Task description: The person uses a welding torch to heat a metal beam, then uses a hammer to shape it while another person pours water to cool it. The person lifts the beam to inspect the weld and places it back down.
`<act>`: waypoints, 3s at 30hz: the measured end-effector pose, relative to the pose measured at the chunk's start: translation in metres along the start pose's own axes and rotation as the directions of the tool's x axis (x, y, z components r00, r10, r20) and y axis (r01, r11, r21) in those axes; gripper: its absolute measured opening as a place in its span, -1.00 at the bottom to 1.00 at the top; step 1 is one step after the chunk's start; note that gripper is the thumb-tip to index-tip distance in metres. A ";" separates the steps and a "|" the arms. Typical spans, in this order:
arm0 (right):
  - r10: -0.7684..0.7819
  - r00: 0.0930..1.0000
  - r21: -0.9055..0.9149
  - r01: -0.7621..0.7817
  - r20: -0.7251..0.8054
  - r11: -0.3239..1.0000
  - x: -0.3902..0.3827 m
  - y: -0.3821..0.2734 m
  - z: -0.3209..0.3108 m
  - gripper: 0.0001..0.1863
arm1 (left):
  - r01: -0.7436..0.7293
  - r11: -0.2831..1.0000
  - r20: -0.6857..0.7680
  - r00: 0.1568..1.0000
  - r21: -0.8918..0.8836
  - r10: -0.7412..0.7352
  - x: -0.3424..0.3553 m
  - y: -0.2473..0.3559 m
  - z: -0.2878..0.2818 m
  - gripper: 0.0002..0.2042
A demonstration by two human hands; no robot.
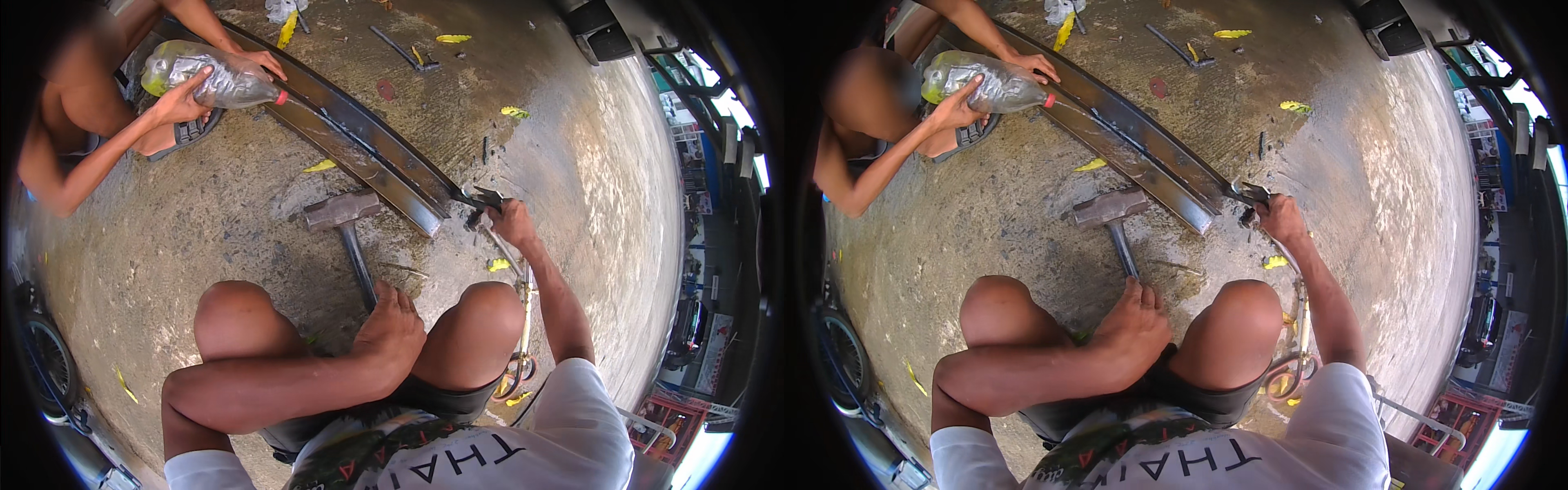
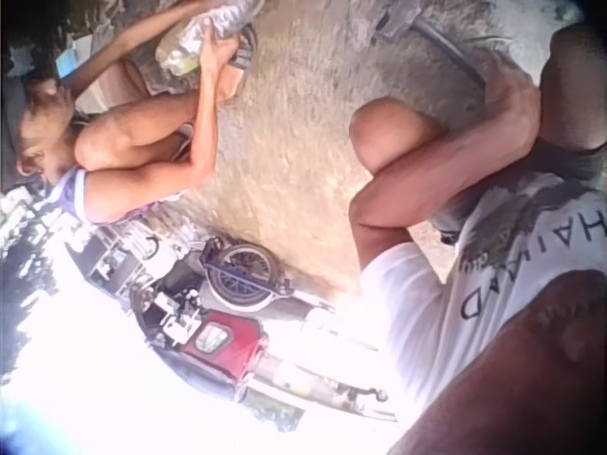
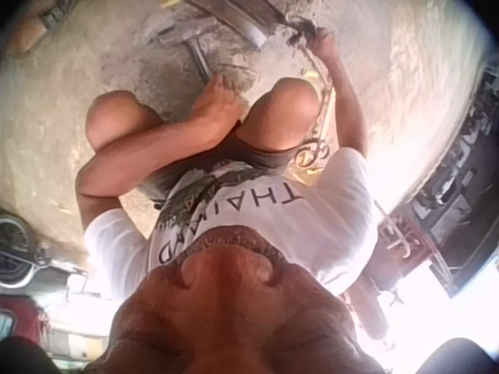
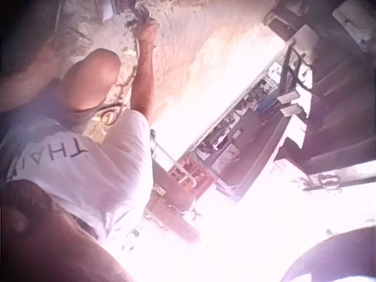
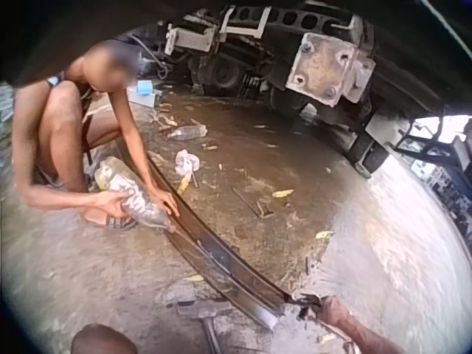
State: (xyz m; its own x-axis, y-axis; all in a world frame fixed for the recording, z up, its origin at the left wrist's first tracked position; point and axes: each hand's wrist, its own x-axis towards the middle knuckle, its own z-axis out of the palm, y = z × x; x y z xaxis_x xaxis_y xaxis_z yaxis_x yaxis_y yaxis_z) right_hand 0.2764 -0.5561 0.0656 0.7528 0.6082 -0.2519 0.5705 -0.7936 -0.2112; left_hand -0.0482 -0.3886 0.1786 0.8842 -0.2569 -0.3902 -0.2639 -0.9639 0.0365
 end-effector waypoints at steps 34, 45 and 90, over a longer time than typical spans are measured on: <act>-0.269 0.958 -0.014 0.269 -0.101 0.963 0.000 0.089 -0.010 -0.69 | -0.033 0.992 0.099 0.995 0.124 0.021 0.068 0.083 -0.067 -0.77; 0.203 0.859 0.141 -0.155 -0.470 0.978 -0.032 0.183 -0.037 -0.35 | -0.114 0.979 0.052 0.993 0.169 0.107 0.063 0.102 -0.134 -0.79; -0.104 0.986 0.001 0.105 0.129 0.994 -0.015 -0.074 0.091 -0.74 | -0.029 0.983 -0.257 0.963 0.182 0.076 0.163 0.009 -0.069 -0.79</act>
State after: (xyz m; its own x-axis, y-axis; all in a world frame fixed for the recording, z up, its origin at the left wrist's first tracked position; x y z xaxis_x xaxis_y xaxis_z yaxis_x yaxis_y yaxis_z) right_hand 0.1927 -0.5048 -0.0013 0.6406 0.6844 -0.3481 0.6461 -0.7254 -0.2374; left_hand 0.1201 -0.4443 0.1784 0.9306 -0.3393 -0.1369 -0.3556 -0.9269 -0.1201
